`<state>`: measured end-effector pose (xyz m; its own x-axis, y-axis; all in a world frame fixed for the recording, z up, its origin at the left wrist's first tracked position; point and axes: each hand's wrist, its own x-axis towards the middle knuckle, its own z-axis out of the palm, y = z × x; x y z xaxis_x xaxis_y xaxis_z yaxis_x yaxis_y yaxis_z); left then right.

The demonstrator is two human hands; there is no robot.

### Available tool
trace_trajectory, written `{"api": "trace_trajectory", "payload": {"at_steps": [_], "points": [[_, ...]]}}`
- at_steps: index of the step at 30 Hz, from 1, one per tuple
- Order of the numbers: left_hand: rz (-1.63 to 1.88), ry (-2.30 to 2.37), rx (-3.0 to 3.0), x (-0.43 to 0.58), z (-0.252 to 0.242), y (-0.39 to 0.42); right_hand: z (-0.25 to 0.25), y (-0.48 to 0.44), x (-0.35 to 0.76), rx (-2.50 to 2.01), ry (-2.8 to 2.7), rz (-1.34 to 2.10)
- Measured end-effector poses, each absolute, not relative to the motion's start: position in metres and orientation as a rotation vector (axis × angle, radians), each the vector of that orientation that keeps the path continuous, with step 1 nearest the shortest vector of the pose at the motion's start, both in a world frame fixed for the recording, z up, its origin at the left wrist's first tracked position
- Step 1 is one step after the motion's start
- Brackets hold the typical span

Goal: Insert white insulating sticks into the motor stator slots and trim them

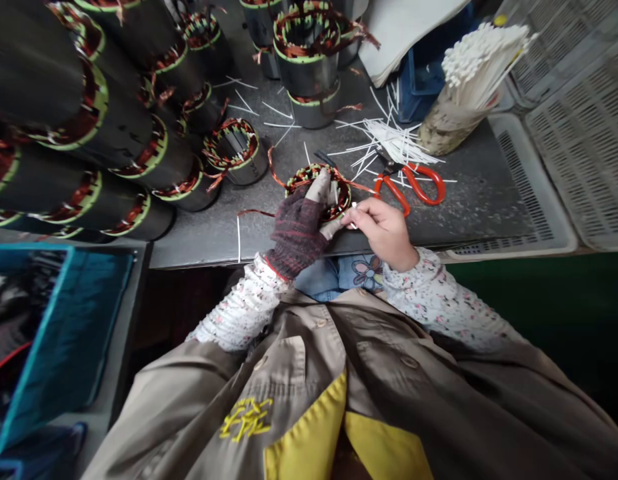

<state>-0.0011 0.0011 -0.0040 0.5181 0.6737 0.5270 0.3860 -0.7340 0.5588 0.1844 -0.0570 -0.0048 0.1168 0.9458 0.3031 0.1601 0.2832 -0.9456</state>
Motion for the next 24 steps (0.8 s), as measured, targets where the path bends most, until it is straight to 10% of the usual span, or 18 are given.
{"api": "trace_trajectory", "payload": {"at_steps": [24], "points": [[1.067,0.87,2.533,-0.001,0.009,-0.004,0.019,-0.051,0.188,-1.279,-1.677,0.655]]}}
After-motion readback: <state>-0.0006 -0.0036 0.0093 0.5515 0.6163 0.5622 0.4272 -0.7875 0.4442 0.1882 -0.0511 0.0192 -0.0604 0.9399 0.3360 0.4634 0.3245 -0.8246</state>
